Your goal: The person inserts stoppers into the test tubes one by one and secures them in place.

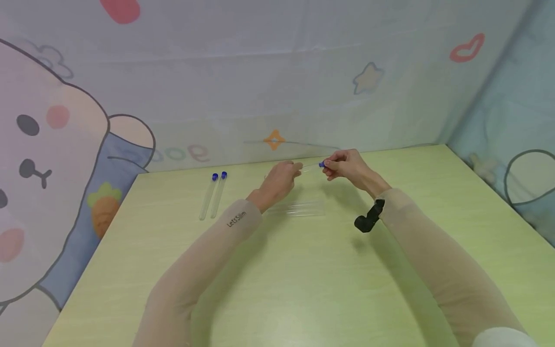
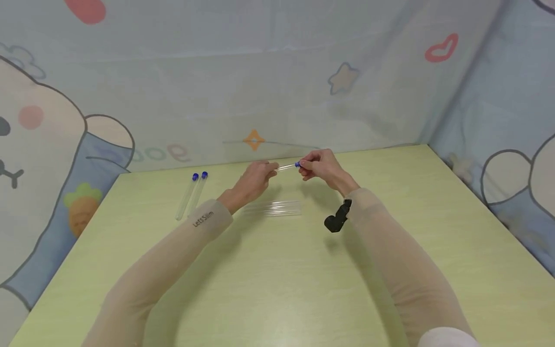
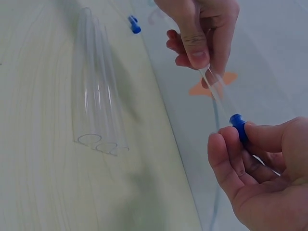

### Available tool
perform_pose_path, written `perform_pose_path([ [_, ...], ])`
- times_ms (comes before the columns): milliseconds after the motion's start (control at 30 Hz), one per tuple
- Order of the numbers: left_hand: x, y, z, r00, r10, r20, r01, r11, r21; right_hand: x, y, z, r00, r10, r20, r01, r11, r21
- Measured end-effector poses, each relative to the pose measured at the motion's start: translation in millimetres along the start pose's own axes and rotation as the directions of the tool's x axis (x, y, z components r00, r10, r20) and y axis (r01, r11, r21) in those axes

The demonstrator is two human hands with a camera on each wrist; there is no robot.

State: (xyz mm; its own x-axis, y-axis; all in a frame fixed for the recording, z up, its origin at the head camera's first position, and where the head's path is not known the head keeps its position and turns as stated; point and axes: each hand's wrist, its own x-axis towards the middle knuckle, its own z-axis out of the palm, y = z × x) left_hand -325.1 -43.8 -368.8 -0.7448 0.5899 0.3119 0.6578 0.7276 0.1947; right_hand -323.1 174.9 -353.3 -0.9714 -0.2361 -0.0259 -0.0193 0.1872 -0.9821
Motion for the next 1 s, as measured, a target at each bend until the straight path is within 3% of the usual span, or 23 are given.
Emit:
perform_pose_path([
  [200, 0.4, -0.2, 0.3, 0.999, -0.001, 0.044, 0.001, 1.0, 0.007, 2, 2, -2.8, 1.0, 0.019, 0.006, -0.019, 0.998, -0.064],
  [467, -0.6, 0.8, 4.1, 0.997, 0.068, 0.022, -0.07, 0.987, 0.146, 2, 10, -4.1, 0.999, 0.044, 0.004, -0.043, 0.994, -0.099],
  [767, -1.2, 6.0, -2.5, 0.997, 0.057, 0.056, -0.065, 0.987, 0.149, 4, 7, -3.4, 1.0, 0.01, -0.008, -0.011, 0.989, -0.149],
  [1000, -4.1, 7.3, -8.1, 0.994, 0.027, 0.107, -0.044, 0.985, 0.166, 2, 5, -6.8, 0.999, 0.027, -0.023, -0.031, 0.98, -0.197],
])
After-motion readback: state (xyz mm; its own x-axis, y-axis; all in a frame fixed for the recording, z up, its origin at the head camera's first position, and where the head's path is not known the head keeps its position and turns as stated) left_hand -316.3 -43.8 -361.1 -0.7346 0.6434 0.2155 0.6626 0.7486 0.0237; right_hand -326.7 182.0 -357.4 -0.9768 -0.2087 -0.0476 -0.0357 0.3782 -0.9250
